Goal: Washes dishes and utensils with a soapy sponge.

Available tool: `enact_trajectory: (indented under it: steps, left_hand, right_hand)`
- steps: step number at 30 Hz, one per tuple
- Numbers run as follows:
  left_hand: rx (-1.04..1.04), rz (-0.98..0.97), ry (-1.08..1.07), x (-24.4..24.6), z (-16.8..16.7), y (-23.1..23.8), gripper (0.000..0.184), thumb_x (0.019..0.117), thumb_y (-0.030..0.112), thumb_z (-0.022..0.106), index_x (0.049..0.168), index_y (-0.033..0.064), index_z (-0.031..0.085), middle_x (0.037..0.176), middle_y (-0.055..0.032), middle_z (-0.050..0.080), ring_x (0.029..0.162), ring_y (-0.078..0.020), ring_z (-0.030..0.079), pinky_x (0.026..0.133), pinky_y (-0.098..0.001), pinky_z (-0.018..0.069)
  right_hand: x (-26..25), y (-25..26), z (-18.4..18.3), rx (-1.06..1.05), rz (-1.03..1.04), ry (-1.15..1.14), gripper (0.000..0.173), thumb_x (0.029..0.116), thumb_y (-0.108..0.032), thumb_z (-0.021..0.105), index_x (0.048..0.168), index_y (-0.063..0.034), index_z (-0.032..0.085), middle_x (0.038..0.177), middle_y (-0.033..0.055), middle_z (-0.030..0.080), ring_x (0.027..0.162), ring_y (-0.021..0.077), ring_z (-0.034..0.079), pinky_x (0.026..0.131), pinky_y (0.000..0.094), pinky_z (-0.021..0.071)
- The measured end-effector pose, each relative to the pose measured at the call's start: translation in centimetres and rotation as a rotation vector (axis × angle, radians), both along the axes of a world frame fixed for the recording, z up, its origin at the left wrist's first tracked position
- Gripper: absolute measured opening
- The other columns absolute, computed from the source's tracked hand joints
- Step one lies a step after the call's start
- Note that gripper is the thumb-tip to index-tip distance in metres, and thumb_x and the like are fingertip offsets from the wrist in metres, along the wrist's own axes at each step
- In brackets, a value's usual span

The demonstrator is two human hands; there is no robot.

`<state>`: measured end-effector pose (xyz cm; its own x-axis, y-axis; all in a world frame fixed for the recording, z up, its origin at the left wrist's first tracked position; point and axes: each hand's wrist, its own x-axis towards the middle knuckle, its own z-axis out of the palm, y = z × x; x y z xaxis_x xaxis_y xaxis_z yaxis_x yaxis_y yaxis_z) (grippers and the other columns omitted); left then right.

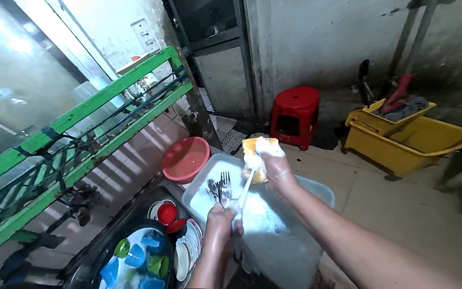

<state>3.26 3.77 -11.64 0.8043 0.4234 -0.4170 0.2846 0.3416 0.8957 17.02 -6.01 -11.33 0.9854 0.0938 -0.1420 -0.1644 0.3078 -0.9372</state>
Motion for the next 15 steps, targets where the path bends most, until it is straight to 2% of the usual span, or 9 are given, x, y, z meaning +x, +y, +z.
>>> enact_trajectory:
  steps: [2,4,6,7,9,10,12,14,15]
  left_hand:
    - [0.018,0.062,0.005,1.0,0.2,-0.4,0.008,0.1053,-0.001,0.046,0.104,-0.0032,0.053,0.058,-0.0035,0.051,0.043,-0.0090,0.051,0.041,-0.0211,0.0465]
    - [0.019,0.123,0.002,1.5,0.3,-0.3,0.015,0.1080,0.005,0.043,0.099,-0.0032,0.052,0.059,-0.0054,0.053,0.043,-0.0105,0.052,0.041,-0.0221,0.0466]
    - [-0.019,0.158,-0.020,1.2,0.2,0.3,0.025,0.1109,0.013,0.040,0.100,-0.0033,0.055,0.064,-0.0072,0.057,0.046,-0.0113,0.056,0.042,-0.0224,0.0486]
    - [-0.042,0.191,-0.055,1.0,0.0,0.8,0.026,0.1100,0.012,0.041,0.099,-0.0045,0.057,0.067,-0.0091,0.061,0.050,-0.0124,0.059,0.044,-0.0233,0.0504]
    - [-0.095,0.262,-0.146,1.0,-0.2,1.8,0.015,0.1035,0.003,0.050,0.101,-0.0063,0.061,0.081,-0.0151,0.069,0.066,-0.0190,0.069,0.058,-0.0292,0.0585]
    - [-0.121,0.278,-0.203,1.1,-0.4,2.2,0.012,0.1004,0.000,0.054,0.103,-0.0078,0.062,0.089,-0.0182,0.070,0.076,-0.0233,0.070,0.068,-0.0345,0.0606]
    - [-0.185,0.254,-0.292,1.5,-0.7,2.5,0.012,0.0973,-0.003,0.058,0.105,-0.0087,0.064,0.096,-0.0207,0.070,0.086,-0.0266,0.070,0.079,-0.0394,0.0604]
    - [-0.275,0.218,-0.319,1.6,-0.9,2.4,0.011,0.0976,-0.004,0.056,0.105,-0.0089,0.062,0.094,-0.0208,0.071,0.087,-0.0275,0.071,0.081,-0.0408,0.0603]
    - [-0.302,0.237,-0.305,1.6,-0.8,2.4,0.009,0.0988,-0.003,0.054,0.103,-0.0077,0.060,0.085,-0.0190,0.070,0.079,-0.0267,0.072,0.076,-0.0405,0.0616]
  right_hand:
    - [-2.6,0.8,-0.6,-0.048,0.127,0.016,0.037,0.1069,-0.023,0.054,0.140,-0.0072,0.049,0.103,0.0110,0.065,0.080,0.0169,0.065,0.071,0.0380,0.0571]
    - [-4.3,1.6,-1.4,-0.199,0.286,-0.037,0.036,0.1035,-0.021,0.061,0.134,-0.0017,0.056,0.104,0.0158,0.068,0.088,0.0233,0.068,0.081,0.0446,0.0569]
    - [-3.9,0.9,-1.3,-0.331,0.357,-0.107,0.034,0.1035,-0.023,0.061,0.128,-0.0004,0.061,0.104,0.0164,0.070,0.090,0.0243,0.068,0.084,0.0460,0.0558]
    - [-3.1,0.4,-1.1,-0.387,0.387,-0.119,0.033,0.1048,-0.025,0.059,0.128,-0.0008,0.063,0.105,0.0174,0.070,0.092,0.0258,0.067,0.085,0.0479,0.0551]
    - [-1.6,-0.7,-0.4,-0.526,0.501,-0.093,0.034,0.1063,-0.026,0.057,0.126,0.0002,0.064,0.110,0.0207,0.068,0.099,0.0300,0.066,0.091,0.0510,0.0528]
    - [-1.3,-1.0,0.1,-0.624,0.612,-0.067,0.035,0.1063,-0.027,0.056,0.126,0.0016,0.064,0.113,0.0223,0.067,0.103,0.0316,0.066,0.095,0.0512,0.0515]
    - [-2.1,-0.9,0.9,-0.809,0.886,-0.057,0.040,0.1055,-0.028,0.057,0.127,0.0048,0.062,0.119,0.0257,0.064,0.110,0.0342,0.063,0.099,0.0522,0.0477]
    - [-3.3,-0.6,0.7,-0.880,1.119,-0.112,0.045,0.1043,-0.029,0.058,0.132,0.0061,0.058,0.125,0.0295,0.061,0.118,0.0391,0.060,0.103,0.0572,0.0442]
    - [-3.7,-0.6,0.7,-0.895,1.231,-0.170,0.044,0.1044,-0.027,0.058,0.133,0.0065,0.057,0.126,0.0303,0.061,0.118,0.0401,0.059,0.103,0.0585,0.0439]
